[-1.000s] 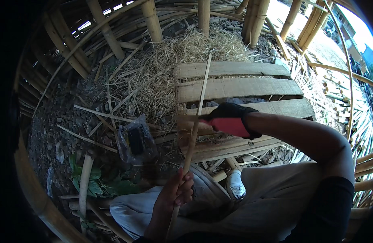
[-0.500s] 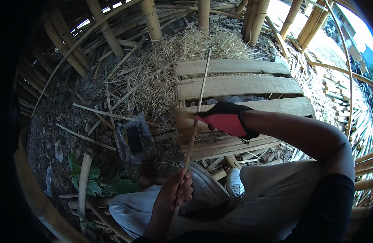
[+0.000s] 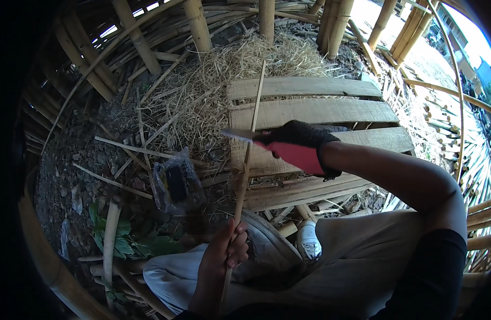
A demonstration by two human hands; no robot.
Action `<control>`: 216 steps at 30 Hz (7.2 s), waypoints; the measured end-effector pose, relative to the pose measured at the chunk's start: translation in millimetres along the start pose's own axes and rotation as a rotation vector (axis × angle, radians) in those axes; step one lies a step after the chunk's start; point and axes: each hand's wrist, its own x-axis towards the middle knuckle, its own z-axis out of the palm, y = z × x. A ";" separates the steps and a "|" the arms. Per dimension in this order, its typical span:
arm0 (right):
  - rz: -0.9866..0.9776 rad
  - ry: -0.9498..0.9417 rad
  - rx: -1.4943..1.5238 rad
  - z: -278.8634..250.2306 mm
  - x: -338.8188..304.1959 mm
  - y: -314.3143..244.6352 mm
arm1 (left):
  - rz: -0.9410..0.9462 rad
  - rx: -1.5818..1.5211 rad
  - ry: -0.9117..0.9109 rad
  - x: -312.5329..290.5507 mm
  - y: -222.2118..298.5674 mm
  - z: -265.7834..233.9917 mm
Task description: The person sits on the ground and uses a knife to shave a thin bamboo stick, repeatedly scraping along its length to remove the outer layer. The person holds the stick with one hand and the knife with the other, working over a wooden pallet.
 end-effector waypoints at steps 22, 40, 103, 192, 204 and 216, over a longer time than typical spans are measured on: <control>-0.016 -0.311 0.171 37.9 -27.2 -19.6 | 0.040 -0.012 -0.022 2.2 -1.0 -7.3; 0.026 -0.248 -0.387 17.1 -14.8 -37.1 | 0.030 -0.013 -0.048 6.1 -2.3 -8.9; -0.135 -0.199 -0.292 12.0 -20.3 -23.1 | -0.011 -0.019 -0.054 8.6 -3.7 -2.0; 0.149 -0.141 -0.022 0.1 9.3 -8.7 | -0.053 -0.058 -0.049 4.3 -5.0 6.5; -0.001 -0.322 -0.312 20.7 -21.9 -25.4 | -0.061 -0.038 -0.046 2.4 -3.7 3.2; 0.167 -0.416 -0.226 -5.3 -24.7 -53.5 | -0.053 -0.029 -0.056 5.9 -4.7 -0.8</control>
